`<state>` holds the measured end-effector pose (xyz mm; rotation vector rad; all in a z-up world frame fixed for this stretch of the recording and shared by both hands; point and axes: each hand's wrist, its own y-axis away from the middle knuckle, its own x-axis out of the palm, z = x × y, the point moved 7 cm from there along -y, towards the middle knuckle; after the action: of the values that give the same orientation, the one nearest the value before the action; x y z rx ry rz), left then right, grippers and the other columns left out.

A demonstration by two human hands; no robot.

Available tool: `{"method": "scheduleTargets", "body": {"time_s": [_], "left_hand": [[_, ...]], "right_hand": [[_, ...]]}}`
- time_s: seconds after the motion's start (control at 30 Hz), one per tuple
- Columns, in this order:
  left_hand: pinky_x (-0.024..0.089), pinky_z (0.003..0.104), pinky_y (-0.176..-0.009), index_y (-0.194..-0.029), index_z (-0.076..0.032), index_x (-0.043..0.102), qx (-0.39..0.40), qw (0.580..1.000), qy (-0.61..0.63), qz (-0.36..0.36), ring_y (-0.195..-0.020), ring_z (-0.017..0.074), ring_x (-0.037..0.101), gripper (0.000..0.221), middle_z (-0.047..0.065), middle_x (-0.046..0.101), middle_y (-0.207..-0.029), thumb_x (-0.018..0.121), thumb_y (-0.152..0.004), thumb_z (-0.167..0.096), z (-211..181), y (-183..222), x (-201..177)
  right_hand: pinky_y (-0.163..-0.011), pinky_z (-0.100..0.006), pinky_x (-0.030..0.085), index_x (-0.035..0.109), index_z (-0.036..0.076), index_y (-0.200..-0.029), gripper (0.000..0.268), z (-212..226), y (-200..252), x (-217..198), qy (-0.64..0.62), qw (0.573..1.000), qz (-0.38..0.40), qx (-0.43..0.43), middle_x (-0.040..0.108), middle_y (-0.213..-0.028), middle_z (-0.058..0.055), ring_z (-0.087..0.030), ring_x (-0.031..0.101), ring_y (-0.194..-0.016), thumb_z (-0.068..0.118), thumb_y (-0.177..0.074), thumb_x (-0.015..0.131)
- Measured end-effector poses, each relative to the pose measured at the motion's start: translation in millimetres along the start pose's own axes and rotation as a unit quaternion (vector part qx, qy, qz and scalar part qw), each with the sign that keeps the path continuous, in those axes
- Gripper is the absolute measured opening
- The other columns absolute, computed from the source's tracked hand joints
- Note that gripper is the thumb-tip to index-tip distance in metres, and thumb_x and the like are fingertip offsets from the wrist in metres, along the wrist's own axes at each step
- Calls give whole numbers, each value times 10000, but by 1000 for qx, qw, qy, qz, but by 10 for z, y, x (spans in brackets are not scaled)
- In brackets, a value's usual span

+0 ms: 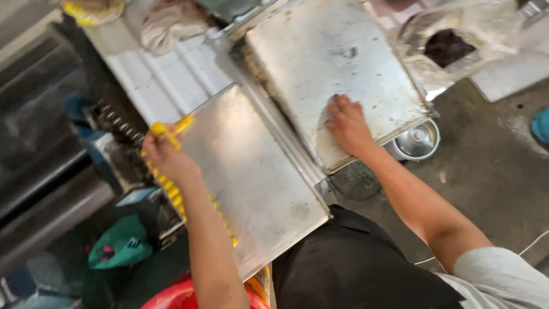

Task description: Hand-filling yellow dough with dark paste and rolling them into cylinders on metal trays.

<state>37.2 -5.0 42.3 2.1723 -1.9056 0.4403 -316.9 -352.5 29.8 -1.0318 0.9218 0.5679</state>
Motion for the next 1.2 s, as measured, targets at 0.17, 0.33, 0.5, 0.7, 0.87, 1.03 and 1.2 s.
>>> {"method": "scheduleTargets", "body": {"time_s": [0.17,0.33,0.5,0.7,0.87,1.03,1.2], "left_hand": [[429,381,-1075,-1211,-40,596,52,912,145,379,-1180,250,621,232,142,640,-1166,491,-1074,-195,243,1344,1978],[359,662,-1057,-1395,-165,533,377,544,-535,525,-1372,306,461,504,94,525,-1413,472,-995,-466,789,2656,2567],[177,802,-1138,-1509,15,456,547,591,-529,267,-1471,462,375,732,328,409,-1543,545,-1046,-545,1461,2369,3249],[55,793,-1153,-1534,-19,420,363,630,-606,322,-1538,413,216,872,296,332,-1605,551,-985,-683,1651,1826,3900],[286,711,-1139,-1475,68,467,384,598,-523,470,-1441,490,414,793,322,452,-1519,548,-991,-555,817,2838,2870],[122,730,-1184,-1508,28,426,318,596,-605,421,-1522,460,272,899,310,379,-1574,491,-958,-680,1281,2556,3124],[140,748,-1179,-1507,14,429,322,631,-630,319,-1532,452,208,919,327,331,-1580,557,-962,-716,1642,1808,3969]], "right_hand": [[-1073,-647,400,562,93,-1456,600,282,127,-192,36,996,80,-22,496,-1540,-223,-397,457,-1449,469,-990,602],[-1140,-610,324,560,8,-1435,715,218,313,-202,75,993,78,45,467,-1555,-257,-420,391,-1486,473,-907,682],[-1177,-595,285,572,-48,-1391,710,266,246,-282,65,992,96,46,457,-1537,-298,-468,362,-1490,442,-890,679],[-1219,-587,192,579,-48,-1377,723,251,214,-290,58,992,101,49,438,-1557,-291,-468,328,-1508,434,-850,687],[-1205,-612,241,612,-60,-1289,645,319,118,-419,86,994,63,15,447,-1531,-319,-492,371,-1480,399,-837,651],[-1206,-614,228,574,-78,-1347,620,401,103,-381,93,994,52,11,468,-1505,-331,-501,376,-1475,335,-884,580],[-1213,-623,210,530,-75,-1405,684,378,66,-374,87,994,68,23,441,-1530,-329,-495,355,-1488,403,-923,609]]}}
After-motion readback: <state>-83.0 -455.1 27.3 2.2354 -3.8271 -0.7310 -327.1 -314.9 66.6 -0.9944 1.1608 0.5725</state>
